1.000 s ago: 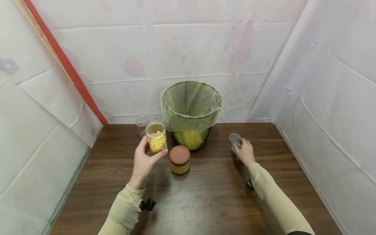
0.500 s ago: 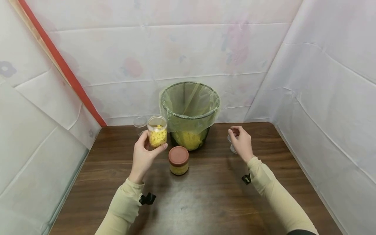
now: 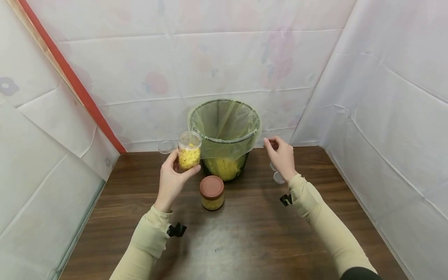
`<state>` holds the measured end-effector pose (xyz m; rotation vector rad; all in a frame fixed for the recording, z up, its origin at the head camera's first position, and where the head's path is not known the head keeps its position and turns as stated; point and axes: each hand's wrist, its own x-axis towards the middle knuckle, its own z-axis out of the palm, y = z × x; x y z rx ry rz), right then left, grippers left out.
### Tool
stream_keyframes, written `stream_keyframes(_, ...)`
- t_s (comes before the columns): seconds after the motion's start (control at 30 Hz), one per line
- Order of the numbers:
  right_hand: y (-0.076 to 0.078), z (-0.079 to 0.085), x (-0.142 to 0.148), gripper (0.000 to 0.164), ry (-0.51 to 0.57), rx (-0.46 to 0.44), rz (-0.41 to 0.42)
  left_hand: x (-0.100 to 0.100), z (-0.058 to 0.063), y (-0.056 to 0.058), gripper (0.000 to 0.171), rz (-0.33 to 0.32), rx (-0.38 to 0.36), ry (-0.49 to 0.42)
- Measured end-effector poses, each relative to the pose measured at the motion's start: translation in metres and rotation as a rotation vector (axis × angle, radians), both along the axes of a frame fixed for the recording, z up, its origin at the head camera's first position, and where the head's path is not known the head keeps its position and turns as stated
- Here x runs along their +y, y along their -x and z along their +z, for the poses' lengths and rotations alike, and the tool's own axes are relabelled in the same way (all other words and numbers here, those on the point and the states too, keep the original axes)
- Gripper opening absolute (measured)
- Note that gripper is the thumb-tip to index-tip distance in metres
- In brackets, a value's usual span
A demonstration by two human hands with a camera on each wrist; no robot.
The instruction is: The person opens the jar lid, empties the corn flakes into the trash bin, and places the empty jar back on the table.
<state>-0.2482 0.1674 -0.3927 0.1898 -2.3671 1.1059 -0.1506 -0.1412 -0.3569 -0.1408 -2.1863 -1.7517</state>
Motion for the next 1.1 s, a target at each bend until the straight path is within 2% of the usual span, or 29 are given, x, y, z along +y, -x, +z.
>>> stream_keyframes(0.27, 0.010, 0.015, -0.013, 0.034, -0.029, -0.017, 0.013, -0.008, -0.016, 0.021, 0.057, 0.008, 0.006, 0.035)
stream_keyframes(0.5, 0.019, 0.021, -0.021, 0.043, -0.066, -0.047, -0.027, -0.008, -0.009, 0.028, 0.062, 0.008, 0.055, 0.061)
stream_keyframes(0.73, 0.023, 0.021, -0.026, 0.046, -0.056, -0.064, -0.028, -0.008, -0.003, 0.034, 0.067, 0.001, 0.053, 0.088)
stream_keyframes(0.97, 0.026, 0.023, -0.030, 0.044, -0.040, -0.095, -0.028, -0.008, 0.000, 0.042, 0.067, 0.053, 0.088, 0.185)
stream_keyframes(1.1, 0.025, 0.024, -0.031, 0.043, -0.037, -0.113, -0.002, -0.009, 0.002, 0.045, 0.066, 0.070, 0.079, 0.220)
